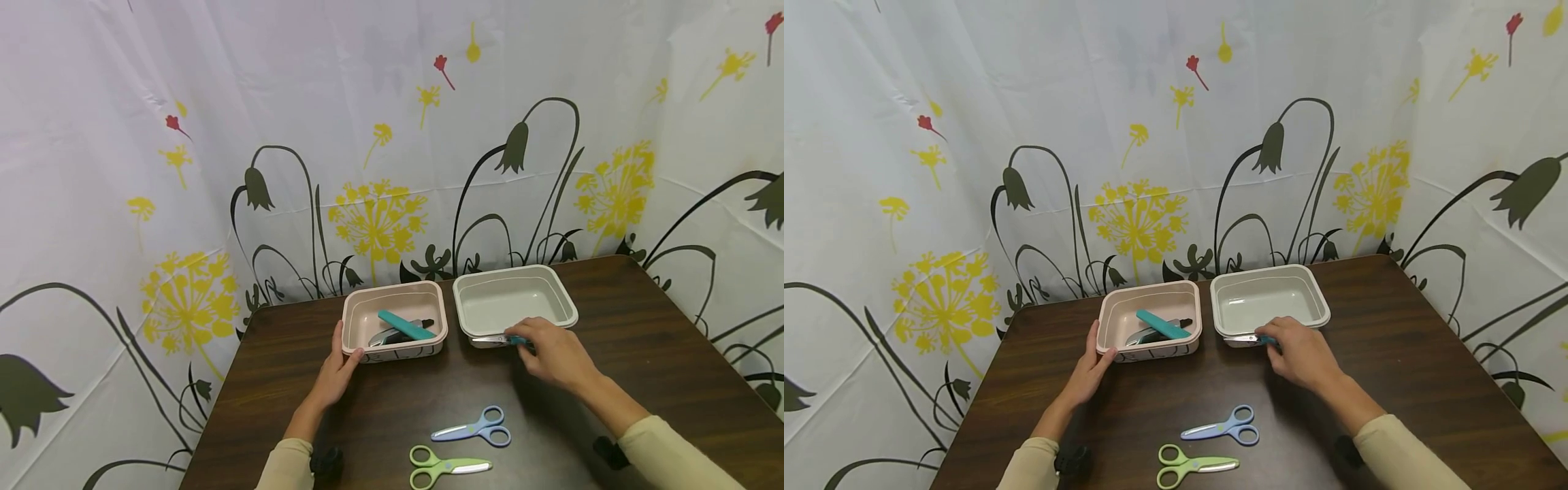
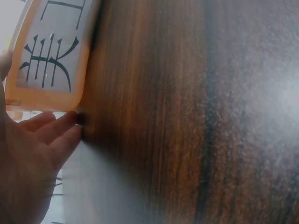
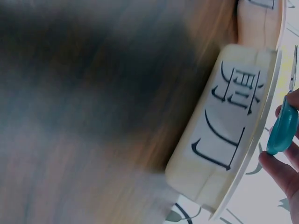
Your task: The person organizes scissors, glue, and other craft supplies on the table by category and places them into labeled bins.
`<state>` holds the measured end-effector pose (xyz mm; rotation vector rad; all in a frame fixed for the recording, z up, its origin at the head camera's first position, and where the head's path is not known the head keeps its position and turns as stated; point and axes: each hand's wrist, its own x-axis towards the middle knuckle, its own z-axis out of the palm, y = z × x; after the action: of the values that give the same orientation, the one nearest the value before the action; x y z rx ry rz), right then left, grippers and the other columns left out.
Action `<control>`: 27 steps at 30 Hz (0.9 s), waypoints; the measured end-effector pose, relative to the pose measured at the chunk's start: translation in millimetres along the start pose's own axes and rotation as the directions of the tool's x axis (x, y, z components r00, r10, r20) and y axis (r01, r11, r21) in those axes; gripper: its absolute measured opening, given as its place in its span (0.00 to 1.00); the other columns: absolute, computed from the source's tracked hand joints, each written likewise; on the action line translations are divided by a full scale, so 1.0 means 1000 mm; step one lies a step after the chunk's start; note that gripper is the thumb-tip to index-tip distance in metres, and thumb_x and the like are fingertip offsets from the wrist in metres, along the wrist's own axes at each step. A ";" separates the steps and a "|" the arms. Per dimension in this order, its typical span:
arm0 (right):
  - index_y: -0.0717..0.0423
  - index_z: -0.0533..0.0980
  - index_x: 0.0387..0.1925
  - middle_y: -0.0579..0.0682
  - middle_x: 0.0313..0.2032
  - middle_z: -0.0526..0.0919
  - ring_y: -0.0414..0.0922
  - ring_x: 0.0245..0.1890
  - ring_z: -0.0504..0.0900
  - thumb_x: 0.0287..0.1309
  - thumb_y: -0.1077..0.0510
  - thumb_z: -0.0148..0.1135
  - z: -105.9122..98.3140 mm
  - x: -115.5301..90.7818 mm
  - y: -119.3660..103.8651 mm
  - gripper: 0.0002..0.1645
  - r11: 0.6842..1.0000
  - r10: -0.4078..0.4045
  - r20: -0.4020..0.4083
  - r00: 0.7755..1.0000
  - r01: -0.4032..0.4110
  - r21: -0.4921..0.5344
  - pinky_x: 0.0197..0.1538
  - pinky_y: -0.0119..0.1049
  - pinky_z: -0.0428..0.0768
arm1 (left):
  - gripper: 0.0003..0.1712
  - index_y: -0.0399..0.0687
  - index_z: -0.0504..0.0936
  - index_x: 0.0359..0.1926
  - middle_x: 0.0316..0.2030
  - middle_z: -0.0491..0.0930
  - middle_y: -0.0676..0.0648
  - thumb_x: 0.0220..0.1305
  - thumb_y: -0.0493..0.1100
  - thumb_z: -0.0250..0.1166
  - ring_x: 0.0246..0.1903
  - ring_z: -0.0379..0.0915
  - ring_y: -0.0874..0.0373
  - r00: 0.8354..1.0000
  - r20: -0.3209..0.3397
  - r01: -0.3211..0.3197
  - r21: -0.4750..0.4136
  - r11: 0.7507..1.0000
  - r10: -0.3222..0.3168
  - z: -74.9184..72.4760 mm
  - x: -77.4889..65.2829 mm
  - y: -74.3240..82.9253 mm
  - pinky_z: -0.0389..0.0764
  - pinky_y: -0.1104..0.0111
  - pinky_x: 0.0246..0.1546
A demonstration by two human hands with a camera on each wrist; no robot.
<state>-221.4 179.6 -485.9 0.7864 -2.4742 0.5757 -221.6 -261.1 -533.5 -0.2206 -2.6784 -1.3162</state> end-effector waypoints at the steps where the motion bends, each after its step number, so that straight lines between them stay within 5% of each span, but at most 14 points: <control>1: 0.49 0.84 0.44 0.44 0.41 0.84 0.44 0.41 0.82 0.48 0.64 0.69 0.000 0.002 0.003 0.18 1.000 0.005 0.007 1.000 -0.005 0.000 0.33 0.44 0.79 | 0.46 0.47 0.39 0.78 0.68 0.59 0.29 0.72 0.52 0.57 0.62 0.65 0.35 1.000 0.000 -0.001 -0.002 1.000 0.001 0.000 0.000 0.000 0.64 0.42 0.59; 17: 0.53 0.84 0.47 0.46 0.38 0.83 0.46 0.38 0.81 0.55 0.67 0.57 0.012 0.017 0.021 0.19 0.997 0.081 0.100 0.992 -0.080 -0.005 0.38 0.46 0.78 | 0.46 0.45 0.38 0.77 0.68 0.59 0.27 0.73 0.51 0.57 0.62 0.64 0.34 1.000 0.014 -0.008 -0.006 1.000 0.008 0.000 -0.002 0.001 0.64 0.42 0.59; 27: 0.55 0.84 0.45 0.48 0.35 0.84 0.51 0.38 0.80 0.55 0.68 0.55 0.018 0.023 0.026 0.18 0.999 0.022 0.135 0.991 -0.016 -0.046 0.43 0.50 0.74 | 0.46 0.48 0.38 0.78 0.69 0.58 0.29 0.73 0.52 0.57 0.62 0.64 0.35 1.000 0.018 0.003 -0.004 1.000 -0.003 -0.002 -0.002 0.003 0.64 0.43 0.59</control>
<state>-259.4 179.8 -493.5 0.8092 -2.6113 0.4870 -219.1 -260.3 -530.3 -0.2301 -2.6915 -1.3274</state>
